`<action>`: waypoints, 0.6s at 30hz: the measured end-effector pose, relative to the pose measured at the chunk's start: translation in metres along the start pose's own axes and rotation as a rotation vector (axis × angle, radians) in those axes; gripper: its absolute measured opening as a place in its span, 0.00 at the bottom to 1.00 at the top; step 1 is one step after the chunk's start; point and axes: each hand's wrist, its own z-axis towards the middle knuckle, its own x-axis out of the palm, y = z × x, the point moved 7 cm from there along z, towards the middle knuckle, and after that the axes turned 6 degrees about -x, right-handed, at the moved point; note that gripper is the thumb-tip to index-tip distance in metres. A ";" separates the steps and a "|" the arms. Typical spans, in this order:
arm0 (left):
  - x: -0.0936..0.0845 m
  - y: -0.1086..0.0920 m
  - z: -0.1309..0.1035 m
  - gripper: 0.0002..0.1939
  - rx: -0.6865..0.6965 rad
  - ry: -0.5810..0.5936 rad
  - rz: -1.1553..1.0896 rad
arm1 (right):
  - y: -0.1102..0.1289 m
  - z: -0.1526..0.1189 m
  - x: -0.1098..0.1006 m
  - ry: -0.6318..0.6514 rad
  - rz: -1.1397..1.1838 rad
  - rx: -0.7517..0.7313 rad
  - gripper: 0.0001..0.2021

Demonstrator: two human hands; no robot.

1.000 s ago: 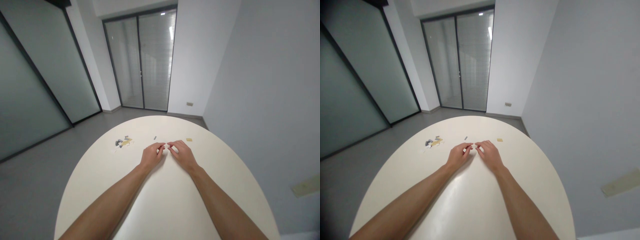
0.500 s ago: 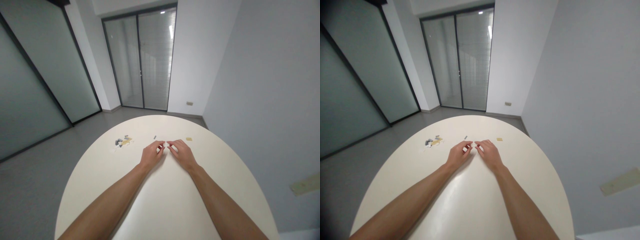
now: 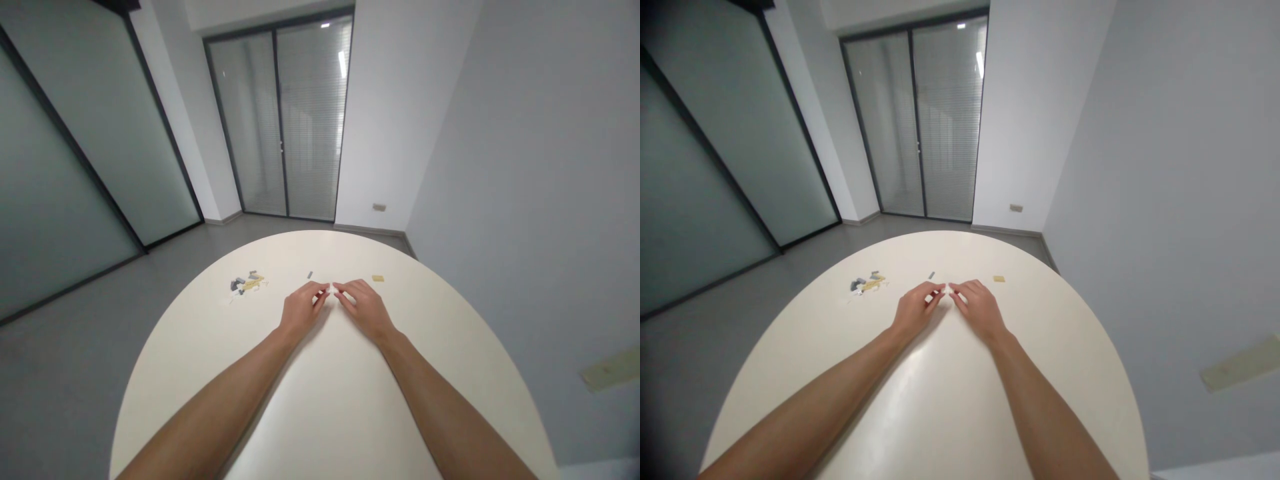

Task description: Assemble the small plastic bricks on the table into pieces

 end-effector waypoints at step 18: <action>-0.002 -0.001 0.000 0.13 0.033 -0.024 0.064 | 0.003 0.001 -0.002 -0.002 -0.017 -0.008 0.13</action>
